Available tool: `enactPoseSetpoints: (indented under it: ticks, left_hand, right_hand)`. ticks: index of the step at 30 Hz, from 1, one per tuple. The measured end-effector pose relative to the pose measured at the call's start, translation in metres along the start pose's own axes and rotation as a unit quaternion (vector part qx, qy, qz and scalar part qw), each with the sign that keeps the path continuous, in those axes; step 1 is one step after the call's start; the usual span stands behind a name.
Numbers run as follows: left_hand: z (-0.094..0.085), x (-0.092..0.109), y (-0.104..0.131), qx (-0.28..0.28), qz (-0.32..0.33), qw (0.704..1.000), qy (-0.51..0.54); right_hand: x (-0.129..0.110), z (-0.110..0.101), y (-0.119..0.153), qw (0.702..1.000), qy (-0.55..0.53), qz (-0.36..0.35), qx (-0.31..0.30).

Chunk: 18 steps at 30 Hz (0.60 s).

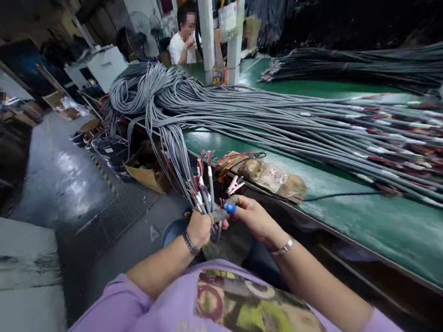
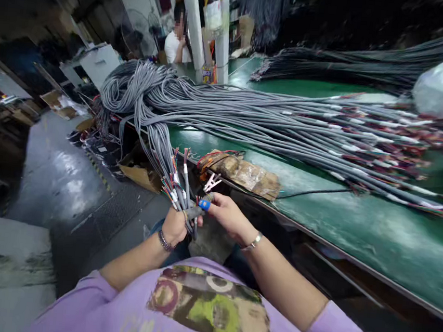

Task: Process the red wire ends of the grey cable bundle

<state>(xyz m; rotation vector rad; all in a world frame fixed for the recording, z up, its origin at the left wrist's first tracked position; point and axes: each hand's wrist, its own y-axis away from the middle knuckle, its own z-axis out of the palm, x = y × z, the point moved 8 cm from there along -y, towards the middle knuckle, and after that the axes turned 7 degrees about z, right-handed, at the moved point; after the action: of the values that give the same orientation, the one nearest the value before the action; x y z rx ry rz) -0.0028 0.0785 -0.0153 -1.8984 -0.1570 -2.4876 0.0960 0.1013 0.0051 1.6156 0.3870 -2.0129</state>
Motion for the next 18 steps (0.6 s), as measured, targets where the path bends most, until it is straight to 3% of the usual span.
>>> enactPoseSetpoints:
  ticks: [6,14,18]
  left_hand:
    - [-0.001,0.003,-0.002,0.02,-0.009,1.0,0.013]
    - [-0.007,0.006,-0.005,0.046,0.001,0.999,0.0]
    - [-0.005,0.006,-0.003,0.026,-0.005,1.0,-0.016]
  right_hand:
    - [0.008,-0.013,0.006,0.995,-0.006,0.01,0.096]
    - [0.003,-0.012,0.012,0.989,-0.029,0.001,0.145]
    - [0.009,-0.022,0.012,0.982,-0.069,0.012,0.173]
